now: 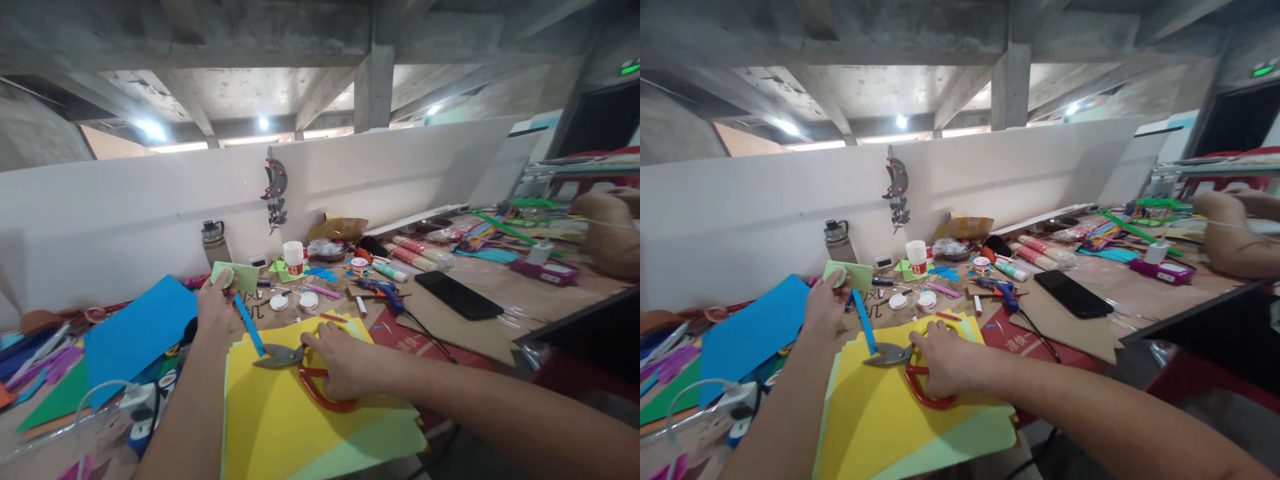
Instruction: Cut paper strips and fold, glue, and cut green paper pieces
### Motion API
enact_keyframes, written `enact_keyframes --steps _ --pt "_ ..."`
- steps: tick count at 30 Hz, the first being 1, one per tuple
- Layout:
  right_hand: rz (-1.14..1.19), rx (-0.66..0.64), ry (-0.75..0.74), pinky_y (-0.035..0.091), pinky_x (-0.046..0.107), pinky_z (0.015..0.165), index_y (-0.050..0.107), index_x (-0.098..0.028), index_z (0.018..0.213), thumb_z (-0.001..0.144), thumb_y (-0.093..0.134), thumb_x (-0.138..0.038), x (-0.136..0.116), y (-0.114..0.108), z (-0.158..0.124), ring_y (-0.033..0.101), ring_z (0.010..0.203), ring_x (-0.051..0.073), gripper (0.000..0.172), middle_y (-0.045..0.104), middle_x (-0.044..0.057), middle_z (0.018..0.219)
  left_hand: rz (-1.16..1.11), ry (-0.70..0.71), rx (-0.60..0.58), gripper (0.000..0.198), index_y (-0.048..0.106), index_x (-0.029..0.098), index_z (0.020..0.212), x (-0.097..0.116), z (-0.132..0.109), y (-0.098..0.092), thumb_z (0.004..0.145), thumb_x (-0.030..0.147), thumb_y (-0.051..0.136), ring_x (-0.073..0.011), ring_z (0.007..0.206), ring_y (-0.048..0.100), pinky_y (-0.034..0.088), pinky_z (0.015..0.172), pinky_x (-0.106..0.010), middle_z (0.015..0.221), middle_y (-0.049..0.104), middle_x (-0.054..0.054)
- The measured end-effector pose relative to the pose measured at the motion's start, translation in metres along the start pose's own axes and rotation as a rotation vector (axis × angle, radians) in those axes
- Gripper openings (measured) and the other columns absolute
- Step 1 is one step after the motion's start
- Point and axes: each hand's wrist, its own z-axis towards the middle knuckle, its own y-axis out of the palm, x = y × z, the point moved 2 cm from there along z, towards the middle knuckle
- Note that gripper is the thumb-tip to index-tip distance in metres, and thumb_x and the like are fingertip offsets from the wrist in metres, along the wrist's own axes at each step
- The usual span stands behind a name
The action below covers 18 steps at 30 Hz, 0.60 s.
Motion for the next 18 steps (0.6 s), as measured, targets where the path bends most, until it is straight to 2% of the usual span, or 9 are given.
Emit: enact_keyframes --steps 3,6,8,9,10,12,15,18 --pt "0.178 0.079 0.027 0.047 0.039 0.083 0.043 -0.020 0.138 0.060 0.069 -0.026 0.010 -0.004 0.001 0.056 0.110 0.033 0.082 0.054 0.018 0.124 -0.072 -0.004 0.035 0.017 0.062 0.014 0.078 0.011 0.006 -0.005 0.065 0.009 0.071 -0.0076 0.056 0.060 0.036 0.041 -0.014 0.069 0.065 0.001" --pt "0.371 0.295 -0.047 0.045 0.040 0.091 0.044 -0.023 0.138 0.071 0.063 -0.023 0.013 -0.013 0.010 0.054 0.115 0.029 0.069 0.056 0.014 0.129 -0.119 0.004 0.064 0.016 0.062 0.013 0.080 0.017 0.011 -0.011 0.067 0.008 0.068 -0.0061 0.055 0.059 0.034 0.040 -0.013 0.069 0.064 0.001" --pt "0.524 0.432 -0.125 0.046 0.038 0.089 0.050 -0.022 0.132 0.076 0.056 -0.018 0.007 -0.020 0.023 0.057 0.107 0.025 0.057 0.059 0.011 0.123 -0.123 -0.002 0.052 0.017 0.062 0.013 0.080 0.015 0.011 -0.011 0.065 0.008 0.070 -0.0065 0.056 0.059 0.035 0.041 -0.013 0.070 0.065 0.001" --pt "0.614 0.476 -0.150 0.049 0.036 0.083 0.053 -0.021 0.127 0.074 0.056 -0.016 0.003 -0.023 0.032 0.060 0.097 0.023 0.053 0.062 0.010 0.116 -0.103 -0.005 0.037 0.018 0.062 0.013 0.079 0.012 0.010 -0.010 0.064 0.009 0.071 -0.0071 0.057 0.060 0.036 0.042 -0.014 0.070 0.065 0.000" --pt "0.702 0.499 -0.176 0.050 0.034 0.076 0.057 -0.020 0.121 0.072 0.057 -0.014 -0.003 -0.025 0.041 0.061 0.087 0.021 0.049 0.063 0.008 0.106 -0.077 -0.013 0.022 0.018 0.062 0.014 0.077 0.009 0.009 -0.009 0.063 0.010 0.072 -0.0077 0.057 0.060 0.036 0.042 -0.014 0.070 0.065 0.000" --pt "0.900 0.565 -0.250 0.051 0.033 0.070 0.060 -0.019 0.108 0.069 0.062 -0.018 -0.016 -0.028 0.062 0.061 0.081 0.021 0.039 0.063 0.006 0.095 0.021 -0.019 0.012 0.017 0.064 0.013 0.076 0.002 0.004 -0.006 0.062 0.013 0.074 -0.0077 0.056 0.058 0.036 0.042 -0.014 0.068 0.064 -0.001" --pt "1.026 0.579 -0.291 0.051 0.029 0.061 0.056 -0.022 0.114 0.078 0.056 -0.029 -0.029 -0.024 0.087 0.062 0.078 0.020 0.037 0.063 0.004 0.090 0.122 0.023 -0.100 0.022 0.066 0.013 0.077 -0.004 -0.005 0.000 0.060 0.019 0.078 -0.0074 0.059 0.059 0.037 0.044 -0.014 0.074 0.067 -0.002" --pt "1.096 0.566 -0.314 0.051 0.030 0.066 0.051 -0.023 0.126 0.077 0.057 -0.030 -0.028 -0.011 0.098 0.062 0.085 0.020 0.049 0.063 0.006 0.095 0.108 -0.016 -0.050 0.024 0.066 0.013 0.077 -0.010 -0.009 0.000 0.057 0.019 0.079 -0.0067 0.055 0.057 0.033 0.042 -0.014 0.071 0.066 -0.002"
